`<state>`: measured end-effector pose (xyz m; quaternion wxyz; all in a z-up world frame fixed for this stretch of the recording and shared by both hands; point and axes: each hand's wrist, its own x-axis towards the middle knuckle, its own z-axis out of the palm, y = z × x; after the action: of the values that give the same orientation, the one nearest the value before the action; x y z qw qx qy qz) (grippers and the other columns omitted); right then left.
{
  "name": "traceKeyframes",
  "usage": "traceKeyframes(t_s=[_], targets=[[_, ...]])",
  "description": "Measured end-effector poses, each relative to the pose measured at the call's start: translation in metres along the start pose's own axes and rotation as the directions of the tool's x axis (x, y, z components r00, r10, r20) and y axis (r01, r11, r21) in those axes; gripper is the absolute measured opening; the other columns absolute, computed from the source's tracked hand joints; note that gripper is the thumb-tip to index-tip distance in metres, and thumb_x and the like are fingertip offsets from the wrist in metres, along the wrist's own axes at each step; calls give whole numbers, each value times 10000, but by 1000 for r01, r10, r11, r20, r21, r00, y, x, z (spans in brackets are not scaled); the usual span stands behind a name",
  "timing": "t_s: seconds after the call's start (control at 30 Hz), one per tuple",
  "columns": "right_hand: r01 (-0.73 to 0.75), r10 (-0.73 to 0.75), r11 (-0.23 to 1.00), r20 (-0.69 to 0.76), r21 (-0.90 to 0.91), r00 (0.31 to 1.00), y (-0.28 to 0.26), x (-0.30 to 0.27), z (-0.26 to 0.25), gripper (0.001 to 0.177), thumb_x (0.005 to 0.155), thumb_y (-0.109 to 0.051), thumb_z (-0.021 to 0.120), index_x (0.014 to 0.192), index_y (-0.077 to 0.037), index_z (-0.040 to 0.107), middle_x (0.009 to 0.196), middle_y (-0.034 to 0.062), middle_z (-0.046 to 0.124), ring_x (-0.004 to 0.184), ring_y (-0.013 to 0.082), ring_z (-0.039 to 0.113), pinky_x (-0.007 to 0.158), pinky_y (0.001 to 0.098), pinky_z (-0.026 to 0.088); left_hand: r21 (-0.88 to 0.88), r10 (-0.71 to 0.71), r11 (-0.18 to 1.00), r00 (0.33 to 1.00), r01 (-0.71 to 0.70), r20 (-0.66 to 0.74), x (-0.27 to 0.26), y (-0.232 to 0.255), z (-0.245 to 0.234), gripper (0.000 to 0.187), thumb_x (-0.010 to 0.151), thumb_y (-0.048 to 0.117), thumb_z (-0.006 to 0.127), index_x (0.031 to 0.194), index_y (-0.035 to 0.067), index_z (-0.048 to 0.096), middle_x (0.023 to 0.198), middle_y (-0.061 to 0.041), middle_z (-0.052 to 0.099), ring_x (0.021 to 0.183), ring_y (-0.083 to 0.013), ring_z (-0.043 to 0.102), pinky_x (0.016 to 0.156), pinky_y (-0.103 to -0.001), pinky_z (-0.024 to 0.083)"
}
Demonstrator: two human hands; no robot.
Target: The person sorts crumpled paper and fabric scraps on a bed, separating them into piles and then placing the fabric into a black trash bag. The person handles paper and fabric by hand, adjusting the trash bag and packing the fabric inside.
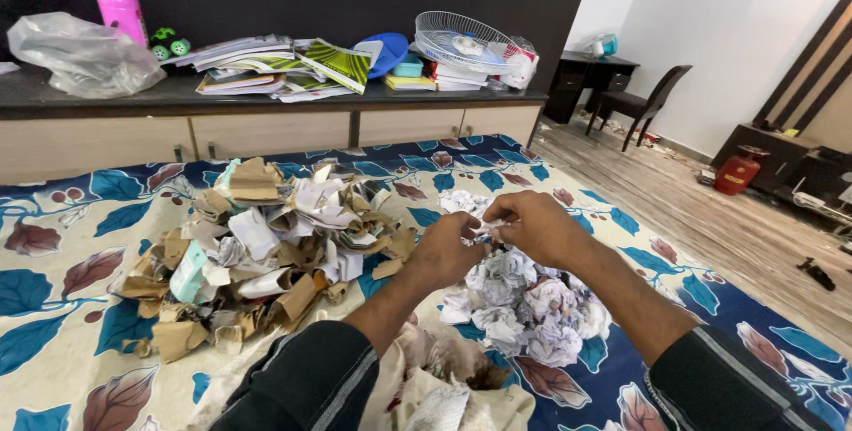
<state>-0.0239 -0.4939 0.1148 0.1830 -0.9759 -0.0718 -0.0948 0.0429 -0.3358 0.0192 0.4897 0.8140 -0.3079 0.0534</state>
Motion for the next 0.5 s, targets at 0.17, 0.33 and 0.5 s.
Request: traceKeyframes(t_s=[0.17,0.33,0.5], targets=[[14,-16,996,15,91,1000,4,-5,-3,237,886,-95,678,1111,-52,742,1051,97,800,986,182,779,896,322,597,-23,-58,998,997,59,57,3,-12,5,516,821,237,778,1259,-3,647,1152,-171,720,947,-273,747,785,-377,600],[28,-29,997,12,69,1000,6,-9,-3,231,896,-106,673,1109,-57,750,1052,91,797,981,174,772,911,321,597,-97,-135,984,980,150,147,4,-23,14,502,836,182,756,1278,-17,623,1128,-159,724,878,-246,763,705,-361,624],[41,-41,994,-3,99,999,3,-13,-4,230,897,-92,670,1107,-44,751,1050,89,801,986,168,774,924,311,597,-35,-73,996,987,78,141,5,-32,20,456,842,173,765,1254,0,675,1087,-144,748,892,-215,741,745,-340,602]])
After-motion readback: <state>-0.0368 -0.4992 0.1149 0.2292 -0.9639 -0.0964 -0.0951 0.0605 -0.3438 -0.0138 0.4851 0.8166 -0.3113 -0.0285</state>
